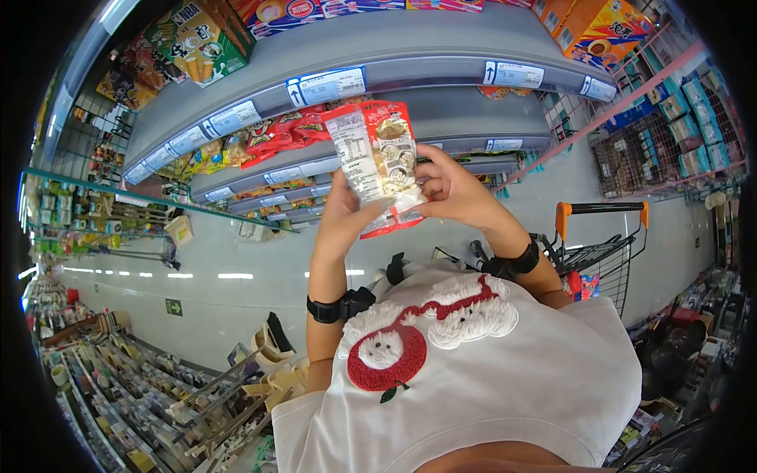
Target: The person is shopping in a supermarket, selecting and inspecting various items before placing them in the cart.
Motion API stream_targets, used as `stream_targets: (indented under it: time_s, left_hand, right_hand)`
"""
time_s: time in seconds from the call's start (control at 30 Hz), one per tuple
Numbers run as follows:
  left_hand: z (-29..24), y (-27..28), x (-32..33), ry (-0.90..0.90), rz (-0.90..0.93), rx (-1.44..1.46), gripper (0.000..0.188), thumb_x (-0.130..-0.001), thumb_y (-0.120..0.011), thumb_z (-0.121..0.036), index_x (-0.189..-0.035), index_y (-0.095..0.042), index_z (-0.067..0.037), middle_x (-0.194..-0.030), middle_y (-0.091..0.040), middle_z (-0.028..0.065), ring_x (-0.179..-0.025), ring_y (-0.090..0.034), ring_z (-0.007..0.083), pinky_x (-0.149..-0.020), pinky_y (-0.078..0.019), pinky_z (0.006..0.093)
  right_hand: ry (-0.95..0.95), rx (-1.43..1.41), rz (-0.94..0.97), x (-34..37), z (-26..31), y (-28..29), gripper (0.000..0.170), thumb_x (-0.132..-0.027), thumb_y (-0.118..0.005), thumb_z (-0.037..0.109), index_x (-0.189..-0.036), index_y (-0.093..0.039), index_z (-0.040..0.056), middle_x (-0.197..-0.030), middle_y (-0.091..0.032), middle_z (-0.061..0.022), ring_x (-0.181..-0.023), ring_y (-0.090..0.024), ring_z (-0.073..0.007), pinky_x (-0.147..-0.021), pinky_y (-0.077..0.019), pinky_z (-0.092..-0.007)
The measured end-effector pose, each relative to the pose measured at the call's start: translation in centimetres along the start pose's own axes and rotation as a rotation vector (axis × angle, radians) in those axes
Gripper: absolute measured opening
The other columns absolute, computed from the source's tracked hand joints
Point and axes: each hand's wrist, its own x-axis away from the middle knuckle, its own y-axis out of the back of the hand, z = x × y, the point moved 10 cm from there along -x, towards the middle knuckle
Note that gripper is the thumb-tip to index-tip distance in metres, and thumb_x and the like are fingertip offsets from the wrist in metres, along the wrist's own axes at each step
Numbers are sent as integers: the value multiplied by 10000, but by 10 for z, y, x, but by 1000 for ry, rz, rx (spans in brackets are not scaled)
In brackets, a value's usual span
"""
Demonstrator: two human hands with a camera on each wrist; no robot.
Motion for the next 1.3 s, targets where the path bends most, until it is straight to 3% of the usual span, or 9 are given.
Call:
stream_targets:
  time_s: [0.93, 1.03, 1.13, 1.23, 1.3]
  left_hand:
    - [3, 1, 0, -16, -18, -16, 600, -734, -593, 100, -1264, -328, 5, -1211, -486, 122, -1135, -477, 199, -956, -390, 333]
    - [4, 2, 0, -29, -28, 28, 602, -732, -597, 93, -1267, -337, 4, -1218, -487, 122, -1134, -481, 204, -955, -393, 336]
    - [7, 1, 3, 59, -53, 234, 609, -737, -609, 66, -1280, -340, 4, -1223, -494, 119, -1128, -488, 201, -951, -397, 335]
    - [19, -6, -1, 51, 10, 311, 624, -745, -617, 33, -1299, -331, 3, -1224, -501, 115, -1107, -510, 193, -933, -416, 331]
    - [29, -17, -4, 88, 68, 334, 640, -744, -615, 27, -1311, -318, 3, -1219, -504, 112, -1092, -523, 189, -918, -432, 328]
  right_hand:
    - [-6, -55, 30, -4, -9, 3, 896, -633, -712, -54, -1369, -219, 83, -1075, -492, -125, -759, -557, -104, -666, -459, -224]
    - [58, -98, 54, -3, -1, 1, 793, -698, -685, 10, -1359, -251, 66, -1055, -496, -100, -778, -556, -104, -679, -463, -231]
    - [52, -365, 95, -4, -4, 5, 645, -799, -626, 136, -1343, -290, 48, -1063, -501, -73, -842, -546, -102, -736, -469, -265]
    - [80, -570, 42, -18, -36, 20, 575, -865, -561, 257, -1333, -311, 36, -1153, -499, -66, -990, -530, -136, -843, -453, -314]
    - [71, -511, 40, -13, -43, 12, 591, -865, -567, 281, -1335, -305, 36, -1221, -475, -79, -1083, -496, -168, -905, -421, -333]
